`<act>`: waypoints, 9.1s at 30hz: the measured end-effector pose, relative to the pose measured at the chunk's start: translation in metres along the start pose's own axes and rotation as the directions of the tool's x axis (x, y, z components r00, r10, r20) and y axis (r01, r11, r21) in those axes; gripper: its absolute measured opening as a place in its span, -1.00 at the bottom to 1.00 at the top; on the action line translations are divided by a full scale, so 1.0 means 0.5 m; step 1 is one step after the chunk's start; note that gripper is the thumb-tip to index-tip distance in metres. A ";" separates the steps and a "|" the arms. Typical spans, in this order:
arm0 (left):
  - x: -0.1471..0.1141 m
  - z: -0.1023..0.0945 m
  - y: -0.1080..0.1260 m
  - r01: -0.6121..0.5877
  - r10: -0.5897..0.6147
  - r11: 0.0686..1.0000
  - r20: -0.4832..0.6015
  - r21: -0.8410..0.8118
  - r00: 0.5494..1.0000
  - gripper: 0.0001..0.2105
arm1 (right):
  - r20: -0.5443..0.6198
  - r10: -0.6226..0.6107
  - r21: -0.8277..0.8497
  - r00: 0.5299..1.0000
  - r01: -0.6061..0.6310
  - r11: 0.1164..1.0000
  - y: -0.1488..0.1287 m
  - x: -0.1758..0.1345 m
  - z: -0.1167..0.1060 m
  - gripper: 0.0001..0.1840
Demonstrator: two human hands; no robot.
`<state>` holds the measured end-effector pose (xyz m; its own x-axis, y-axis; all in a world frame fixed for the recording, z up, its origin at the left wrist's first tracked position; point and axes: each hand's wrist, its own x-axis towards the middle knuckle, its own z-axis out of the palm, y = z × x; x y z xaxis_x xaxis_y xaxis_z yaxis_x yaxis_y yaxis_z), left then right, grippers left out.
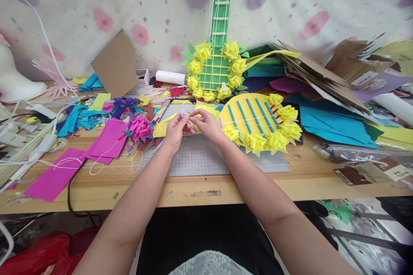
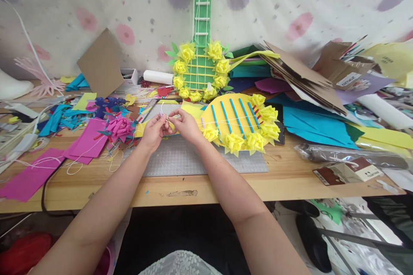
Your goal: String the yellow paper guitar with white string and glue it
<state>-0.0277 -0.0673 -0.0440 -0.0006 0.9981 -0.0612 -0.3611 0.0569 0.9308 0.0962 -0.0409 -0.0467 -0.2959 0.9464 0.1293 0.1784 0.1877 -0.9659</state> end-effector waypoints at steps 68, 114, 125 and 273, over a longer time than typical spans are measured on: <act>0.006 -0.039 -0.017 -0.406 0.785 0.301 0.018 0.863 0.620 -0.92 | 0.110 -0.263 -0.538 0.958 0.280 0.795 0.005 -0.012 0.009 -0.77; 0.013 -0.037 -0.013 -0.283 0.379 0.575 0.057 0.767 0.924 -0.92 | -0.027 -0.384 -0.629 0.923 0.283 0.724 0.002 -0.002 -0.012 -0.73; 0.011 -0.033 0.026 -0.356 0.058 0.484 0.376 0.800 0.925 -0.80 | 0.136 -0.476 -0.585 0.869 0.458 0.669 -0.003 0.005 -0.035 -0.86; 0.018 -0.028 -0.009 -0.226 0.199 0.970 -0.241 -0.092 0.950 -0.67 | 0.160 -0.066 0.094 0.985 0.052 0.994 -0.011 -0.010 -0.012 -0.71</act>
<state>-0.0390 -0.0587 -0.0539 -0.2966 0.9542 0.0402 -0.4362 -0.1728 0.8831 0.1023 -0.0453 -0.0409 -0.4530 0.8779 0.1554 0.0739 0.2107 -0.9748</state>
